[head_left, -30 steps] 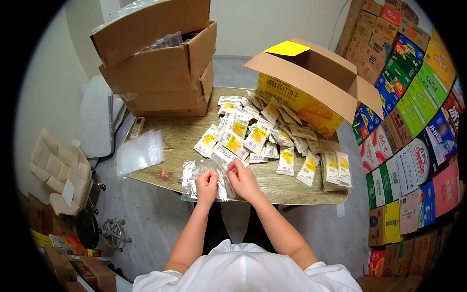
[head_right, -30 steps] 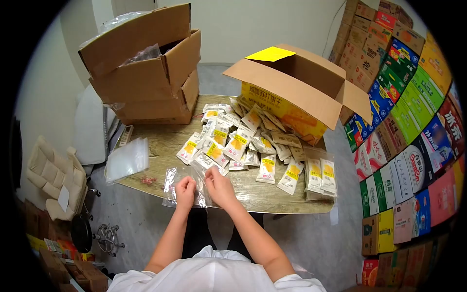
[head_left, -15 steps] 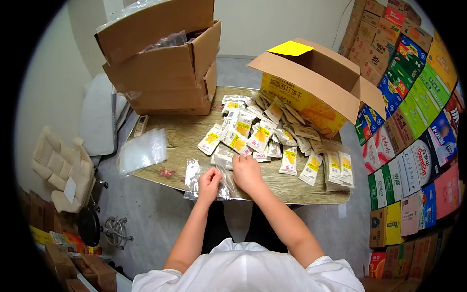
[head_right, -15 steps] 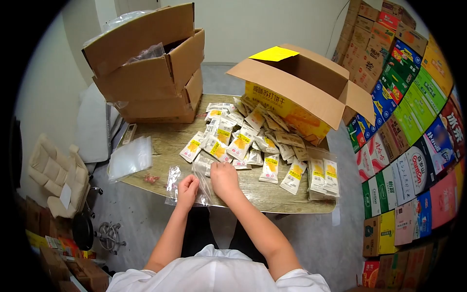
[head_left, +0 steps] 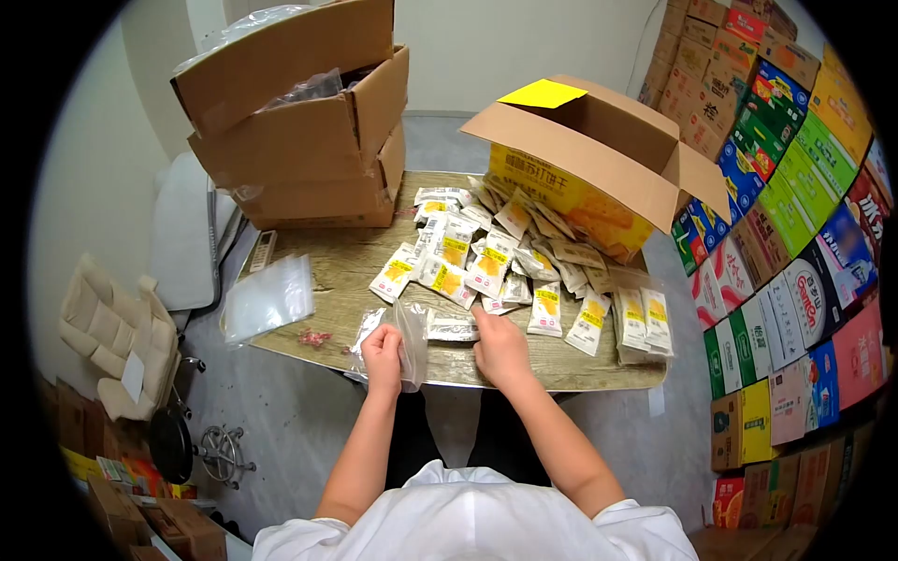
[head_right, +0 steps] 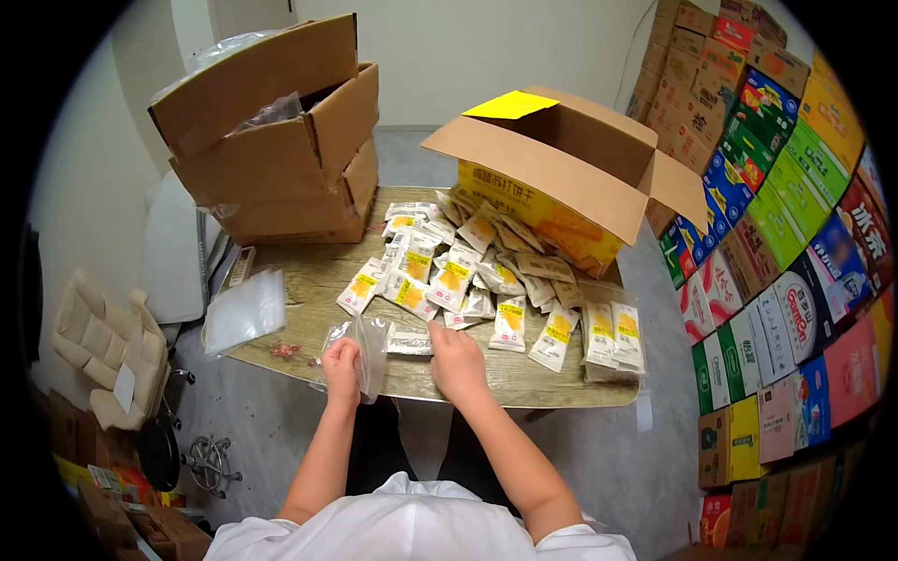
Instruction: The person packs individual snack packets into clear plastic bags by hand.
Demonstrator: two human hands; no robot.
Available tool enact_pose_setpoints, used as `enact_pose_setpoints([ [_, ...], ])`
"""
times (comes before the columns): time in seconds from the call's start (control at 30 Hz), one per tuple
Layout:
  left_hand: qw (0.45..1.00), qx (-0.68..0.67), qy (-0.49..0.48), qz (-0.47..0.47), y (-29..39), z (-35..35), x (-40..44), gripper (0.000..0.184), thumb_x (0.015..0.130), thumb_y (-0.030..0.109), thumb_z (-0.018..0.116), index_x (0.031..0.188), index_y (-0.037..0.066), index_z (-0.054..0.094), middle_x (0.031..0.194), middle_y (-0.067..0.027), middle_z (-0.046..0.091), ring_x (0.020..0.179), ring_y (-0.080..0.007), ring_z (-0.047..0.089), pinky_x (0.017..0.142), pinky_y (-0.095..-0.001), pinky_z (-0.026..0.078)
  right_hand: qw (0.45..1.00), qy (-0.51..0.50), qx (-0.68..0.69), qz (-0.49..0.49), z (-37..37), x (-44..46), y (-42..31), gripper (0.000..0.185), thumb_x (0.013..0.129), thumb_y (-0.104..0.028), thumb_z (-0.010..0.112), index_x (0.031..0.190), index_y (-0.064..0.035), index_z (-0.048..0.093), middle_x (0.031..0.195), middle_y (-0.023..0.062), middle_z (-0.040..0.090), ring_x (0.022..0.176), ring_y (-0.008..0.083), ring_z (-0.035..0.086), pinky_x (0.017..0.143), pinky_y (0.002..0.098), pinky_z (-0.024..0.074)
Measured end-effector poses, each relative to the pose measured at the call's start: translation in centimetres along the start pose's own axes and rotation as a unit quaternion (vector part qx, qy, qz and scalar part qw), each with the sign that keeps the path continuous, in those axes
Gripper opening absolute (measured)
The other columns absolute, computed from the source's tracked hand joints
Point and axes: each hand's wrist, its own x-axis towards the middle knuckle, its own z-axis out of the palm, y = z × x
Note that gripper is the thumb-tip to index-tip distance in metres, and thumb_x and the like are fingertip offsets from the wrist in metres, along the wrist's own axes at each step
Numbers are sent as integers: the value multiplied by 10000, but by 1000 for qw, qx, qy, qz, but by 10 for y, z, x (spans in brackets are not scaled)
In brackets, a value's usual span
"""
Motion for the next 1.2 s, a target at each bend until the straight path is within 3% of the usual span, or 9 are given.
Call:
enact_pose_setpoints([
  [0.17, 996, 59, 35, 50, -2, 7, -2, 174, 824, 32, 542, 652, 31, 514, 571, 34, 443, 563, -20, 390, 499, -204, 303, 977, 72, 186, 82, -9, -8, 18, 329, 718, 48, 565, 1037, -27, 594, 922, 171, 632, 842, 325, 625, 749, 386, 509],
  [0.3, 973, 178, 41, 143, -2, 11, -1, 187, 815, 40, 550, 639, 8, 497, 548, 14, 431, 549, -33, 400, 489, -229, 325, 870, 30, 435, 230, -31, -3, 40, 318, 723, 72, 549, 1027, -6, 606, 885, 81, 666, 738, 159, 643, 652, 263, 513],
  [0.5, 951, 289, -37, 100, 0, 32, -3, 165, 784, 66, 570, 648, -23, 537, 494, -39, 475, 478, -76, 430, 452, -279, 349, 913, -12, 348, 213, -55, -7, 49, 220, 744, -21, 618, 961, -11, 656, 909, 70, 667, 814, 161, 635, 693, 276, 509],
  [0.6, 948, 293, -55, 115, -12, 34, -4, 150, 777, 76, 580, 663, -19, 563, 504, -64, 495, 464, -104, 449, 456, -283, 356, 979, -122, 149, 69, -57, -21, 37, 399, 692, -215, 745, 1029, -32, 636, 966, 128, 645, 949, 295, 564, 873, 391, 452],
  [0.73, 952, 286, -52, 97, -26, 30, -1, 153, 775, 79, 587, 661, -18, 557, 504, -67, 496, 463, -107, 446, 454, -284, 352, 991, -102, -7, 90, -41, -29, 35, 508, 645, -286, 786, 1048, -54, 581, 1021, 118, 583, 995, 299, 537, 858, 377, 446],
  [0.97, 969, 221, -69, 87, -22, 24, -2, 174, 813, 66, 584, 663, -5, 530, 523, -6, 461, 502, -55, 401, 464, -249, 329, 962, -180, 81, 186, -40, -11, 33, 290, 679, -188, 756, 858, -55, 570, 966, 122, 602, 895, 303, 575, 779, 391, 467],
  [1.07, 984, 158, -58, 53, -24, 19, -2, 187, 841, 62, 574, 672, 7, 518, 555, 38, 441, 533, -30, 380, 475, -226, 314, 947, -65, 235, 212, -53, -4, 22, 144, 739, -32, 654, 822, -2, 540, 767, 102, 616, 689, 293, 605, 644, 343, 473],
  [1.17, 990, 126, -55, 43, -26, 16, -2, 190, 857, 60, 567, 681, 13, 514, 576, 58, 431, 548, -20, 369, 483, -212, 304, 894, -1, 382, 234, -63, 0, 14, 111, 743, 10, 612, 823, 5, 535, 773, 101, 605, 668, 278, 606, 647, 337, 478],
  [1.2, 989, 126, -60, 55, -27, 16, -1, 187, 860, 58, 566, 685, 14, 515, 581, 62, 428, 549, -18, 366, 485, -209, 301, 932, 42, 330, 143, -61, 1, 21, 108, 743, 19, 595, 830, 6, 532, 801, 107, 602, 727, 257, 617, 674, 331, 487],
])
